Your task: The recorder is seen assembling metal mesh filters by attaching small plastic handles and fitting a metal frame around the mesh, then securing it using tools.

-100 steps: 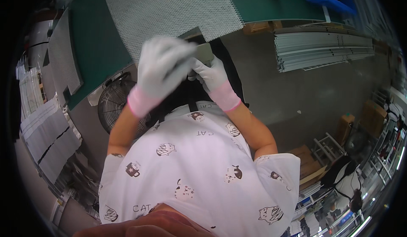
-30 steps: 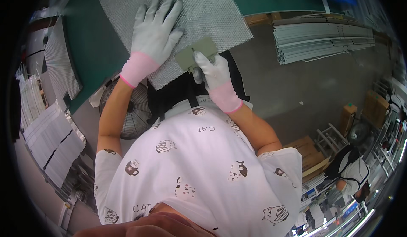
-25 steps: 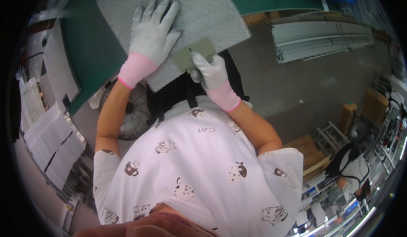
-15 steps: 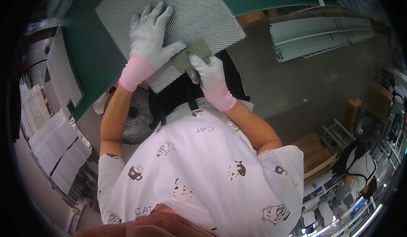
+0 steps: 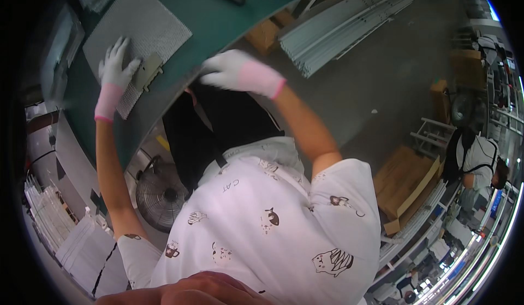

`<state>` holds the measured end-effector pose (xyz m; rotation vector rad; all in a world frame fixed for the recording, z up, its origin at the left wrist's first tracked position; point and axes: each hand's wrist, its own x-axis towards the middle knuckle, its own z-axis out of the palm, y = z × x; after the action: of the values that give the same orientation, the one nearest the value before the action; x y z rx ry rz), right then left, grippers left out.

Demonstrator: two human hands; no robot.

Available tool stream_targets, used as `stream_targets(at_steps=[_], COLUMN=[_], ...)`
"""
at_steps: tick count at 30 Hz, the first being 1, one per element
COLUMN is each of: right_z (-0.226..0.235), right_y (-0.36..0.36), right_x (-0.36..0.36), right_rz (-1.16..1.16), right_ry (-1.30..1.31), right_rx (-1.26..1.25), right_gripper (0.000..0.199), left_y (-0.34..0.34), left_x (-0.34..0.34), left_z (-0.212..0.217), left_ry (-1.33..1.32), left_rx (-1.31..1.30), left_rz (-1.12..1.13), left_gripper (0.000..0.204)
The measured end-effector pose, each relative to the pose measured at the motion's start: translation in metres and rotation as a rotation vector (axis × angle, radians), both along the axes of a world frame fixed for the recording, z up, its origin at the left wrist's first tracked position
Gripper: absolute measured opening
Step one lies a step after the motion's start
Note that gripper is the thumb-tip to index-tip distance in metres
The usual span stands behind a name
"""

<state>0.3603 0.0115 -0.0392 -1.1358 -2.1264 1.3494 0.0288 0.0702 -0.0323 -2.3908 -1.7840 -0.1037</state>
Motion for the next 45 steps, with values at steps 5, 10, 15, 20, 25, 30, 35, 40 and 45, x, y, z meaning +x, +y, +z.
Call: stream_targets(at_steps=[5,10,15,20,25,30,35,40,45], right_z=[-0.064,-0.08,-0.093,-0.084,-0.007,-0.02,-0.028,-0.06,-0.141], right_y=[0.004,0.001,-0.002,-0.003,-0.055,-0.068,-0.1,-0.114,-0.104], right_x=[0.149,0.17,0.179,0.203,0.126,0.034,0.019,0.014,0.019], right_rz=[-0.351,-0.194,-0.11,-0.094,-0.339,-0.324,-0.409,-0.657,-1.289], right_ry=[-1.146,-1.016,-0.883,-0.7,-0.279,-0.282,-0.113,0.299,-0.097], right_rx=[0.123,0.088,0.164,0.514,0.94,1.017,0.932,0.633,0.332], right_gripper=[0.039,0.059,0.052,0.027,0.029,0.032,0.031,0.042,0.049], left_y=[-0.059,-0.08,-0.093,-0.138,-0.188,-0.186,-0.178,-0.171,-0.159], left_x=[0.033,0.036,0.042,0.063,0.132,0.216,0.222,0.209,0.209], left_z=[0.014,0.004,-0.004,0.016,0.02,-0.001,-0.013,-0.03,-0.081], left_ry=[-0.127,0.028,-0.113,-0.345,-1.048,-1.897,-1.995,-1.728,-1.089], left_rx=[0.041,0.231,0.391,0.38,-0.093,-0.514,-0.403,-0.517,-0.32], left_rz=[-0.064,0.056,-0.057,-0.151,-0.105,0.12,0.256,0.293,0.136], left_gripper=[0.061,0.048,0.042,0.035,0.037,0.05,0.026,0.015,0.013])
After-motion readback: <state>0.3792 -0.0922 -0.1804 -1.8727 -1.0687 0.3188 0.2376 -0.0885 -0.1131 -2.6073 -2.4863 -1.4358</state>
